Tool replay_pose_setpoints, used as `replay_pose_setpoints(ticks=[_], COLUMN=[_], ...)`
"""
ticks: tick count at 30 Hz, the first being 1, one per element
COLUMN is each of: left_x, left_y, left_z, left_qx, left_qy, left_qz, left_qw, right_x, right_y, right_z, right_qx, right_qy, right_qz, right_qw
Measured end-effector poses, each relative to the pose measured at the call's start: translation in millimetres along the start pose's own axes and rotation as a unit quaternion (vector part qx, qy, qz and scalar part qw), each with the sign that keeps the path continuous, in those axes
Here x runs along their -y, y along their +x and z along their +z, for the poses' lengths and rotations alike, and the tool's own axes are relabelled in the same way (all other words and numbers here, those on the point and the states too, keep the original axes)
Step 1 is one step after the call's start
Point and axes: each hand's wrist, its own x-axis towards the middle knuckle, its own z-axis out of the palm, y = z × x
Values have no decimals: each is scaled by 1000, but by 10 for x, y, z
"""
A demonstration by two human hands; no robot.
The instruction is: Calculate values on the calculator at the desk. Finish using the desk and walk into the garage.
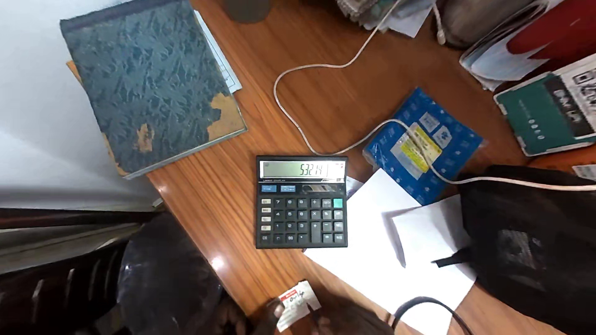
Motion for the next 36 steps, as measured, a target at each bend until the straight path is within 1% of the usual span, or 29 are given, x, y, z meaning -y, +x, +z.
replay_pose_setpoints(ticks=[2, 7, 12, 17, 20, 26, 31, 36], left_x=[-12, -58, -71, -67, -75, -97, -84, -23], left_y=[-1, -33, -25, -22, -19, -13, -10, 21], left_z=[-7, -13, -8, -14, -9, 4, -2, -10], left_qx=[-1, -1, -7, -4, -8, -11, -8, 2], left_qy=[0, 31, 8, 20, 31, 13, 10, 6], left_qz=[5, -18, -23, -18, -11, -19, -17, -2], left_qw=[1000, 999, 1000, 1000, 999, 1000, 1000, 1000], right_x=[4, -13, -4, 7, 9, 4, -8, -53], right_y=[-2, -26, -3, 10, 22, 24, 14, -10], right_z=[19, 17, 31, 66, 53, 61, 40, 29], right_qx=[-9, -22, -20, -34, -28, -34, -21, -13], right_qy=[1, 34, 27, 22, 23, 28, 30, 26], right_qz=[1, 12, 17, 18, 15, 17, 12, 9], right_qw=[1000, 999, 999, 999, 999, 999, 999, 1000])
